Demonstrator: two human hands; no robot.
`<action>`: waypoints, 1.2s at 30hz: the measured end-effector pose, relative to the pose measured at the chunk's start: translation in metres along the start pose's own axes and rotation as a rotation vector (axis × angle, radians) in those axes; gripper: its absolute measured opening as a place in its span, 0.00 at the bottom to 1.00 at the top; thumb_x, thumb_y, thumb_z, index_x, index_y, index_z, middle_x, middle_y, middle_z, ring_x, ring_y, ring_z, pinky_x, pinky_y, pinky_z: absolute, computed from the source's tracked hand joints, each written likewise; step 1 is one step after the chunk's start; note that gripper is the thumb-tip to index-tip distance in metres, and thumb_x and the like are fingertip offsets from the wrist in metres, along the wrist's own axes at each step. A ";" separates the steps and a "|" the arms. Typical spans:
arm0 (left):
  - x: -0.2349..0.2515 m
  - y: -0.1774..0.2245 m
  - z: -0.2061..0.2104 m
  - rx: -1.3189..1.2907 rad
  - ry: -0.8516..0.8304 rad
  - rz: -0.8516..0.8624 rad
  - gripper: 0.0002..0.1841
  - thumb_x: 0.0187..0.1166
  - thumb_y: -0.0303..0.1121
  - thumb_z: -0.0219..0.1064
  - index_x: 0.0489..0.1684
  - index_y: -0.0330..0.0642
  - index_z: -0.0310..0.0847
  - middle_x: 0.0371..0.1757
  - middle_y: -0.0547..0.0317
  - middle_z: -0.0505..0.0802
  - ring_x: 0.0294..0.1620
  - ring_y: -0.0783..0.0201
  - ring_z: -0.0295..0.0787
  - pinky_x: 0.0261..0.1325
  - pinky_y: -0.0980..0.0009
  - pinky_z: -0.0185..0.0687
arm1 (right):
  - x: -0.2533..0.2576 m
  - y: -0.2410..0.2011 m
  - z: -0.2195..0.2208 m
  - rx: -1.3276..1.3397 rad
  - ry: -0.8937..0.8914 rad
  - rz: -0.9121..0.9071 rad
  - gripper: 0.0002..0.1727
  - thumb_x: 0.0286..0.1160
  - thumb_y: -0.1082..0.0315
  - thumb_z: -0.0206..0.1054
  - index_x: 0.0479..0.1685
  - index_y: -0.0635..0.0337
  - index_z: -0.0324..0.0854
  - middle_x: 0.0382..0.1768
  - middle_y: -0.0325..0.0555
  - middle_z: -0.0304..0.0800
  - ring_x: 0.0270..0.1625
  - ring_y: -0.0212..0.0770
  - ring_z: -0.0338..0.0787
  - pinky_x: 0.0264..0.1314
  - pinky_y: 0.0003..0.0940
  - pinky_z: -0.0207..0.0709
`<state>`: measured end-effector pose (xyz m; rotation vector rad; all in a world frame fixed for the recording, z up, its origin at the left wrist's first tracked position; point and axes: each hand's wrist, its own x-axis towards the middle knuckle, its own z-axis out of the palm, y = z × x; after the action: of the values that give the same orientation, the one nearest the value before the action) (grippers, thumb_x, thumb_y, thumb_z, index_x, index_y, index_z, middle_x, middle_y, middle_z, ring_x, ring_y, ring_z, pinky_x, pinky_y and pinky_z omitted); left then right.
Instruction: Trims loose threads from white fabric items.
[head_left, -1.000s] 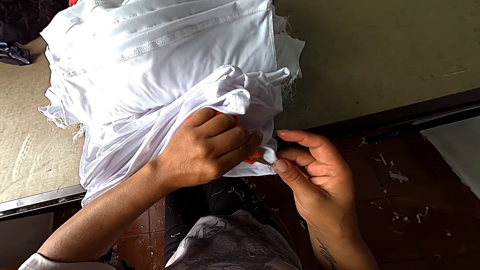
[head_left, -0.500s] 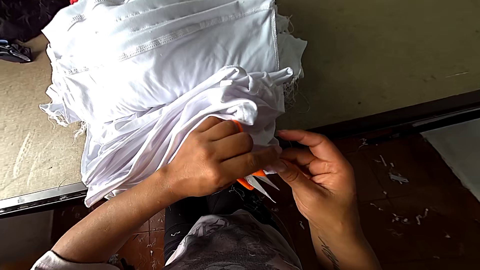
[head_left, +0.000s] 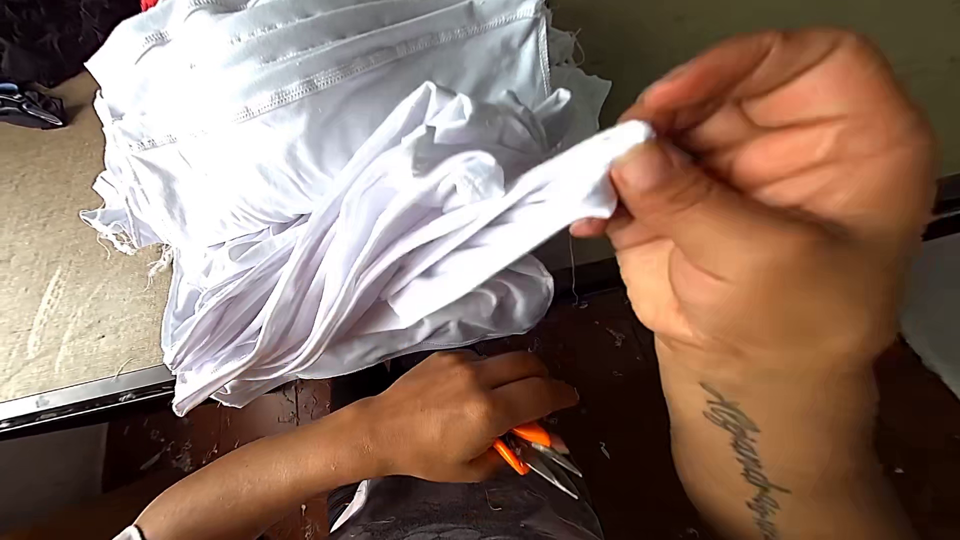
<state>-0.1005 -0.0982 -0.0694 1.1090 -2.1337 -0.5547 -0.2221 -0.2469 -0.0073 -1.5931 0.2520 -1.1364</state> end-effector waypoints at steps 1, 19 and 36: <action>0.007 -0.007 -0.009 0.050 0.063 -0.006 0.16 0.81 0.33 0.65 0.59 0.33 0.87 0.50 0.50 0.93 0.46 0.62 0.92 0.47 0.67 0.88 | 0.021 0.007 0.008 0.080 0.064 0.004 0.10 0.78 0.82 0.61 0.46 0.55 0.73 0.39 0.28 0.87 0.37 0.26 0.92 0.44 0.26 0.93; 0.031 -0.069 -0.089 -0.180 0.435 -0.285 0.27 0.84 0.28 0.61 0.82 0.32 0.62 0.48 0.64 0.90 0.30 0.78 0.83 0.26 0.84 0.78 | -0.059 0.044 -0.003 -0.978 -0.204 0.344 0.25 0.77 0.53 0.73 0.59 0.68 0.81 0.34 0.58 0.89 0.32 0.57 0.90 0.32 0.58 0.80; 0.017 -0.024 -0.055 0.012 0.143 0.003 0.27 0.67 0.55 0.79 0.42 0.35 0.85 0.39 0.59 0.90 0.44 0.74 0.85 0.49 0.78 0.83 | -0.104 0.023 -0.002 0.444 0.249 0.375 0.15 0.85 0.61 0.65 0.67 0.46 0.81 0.48 0.36 0.92 0.49 0.29 0.94 0.55 0.26 0.90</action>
<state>-0.0553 -0.1295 -0.0404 1.1172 -2.0172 -0.4477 -0.2684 -0.1869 -0.0818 -0.9658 0.4117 -1.0077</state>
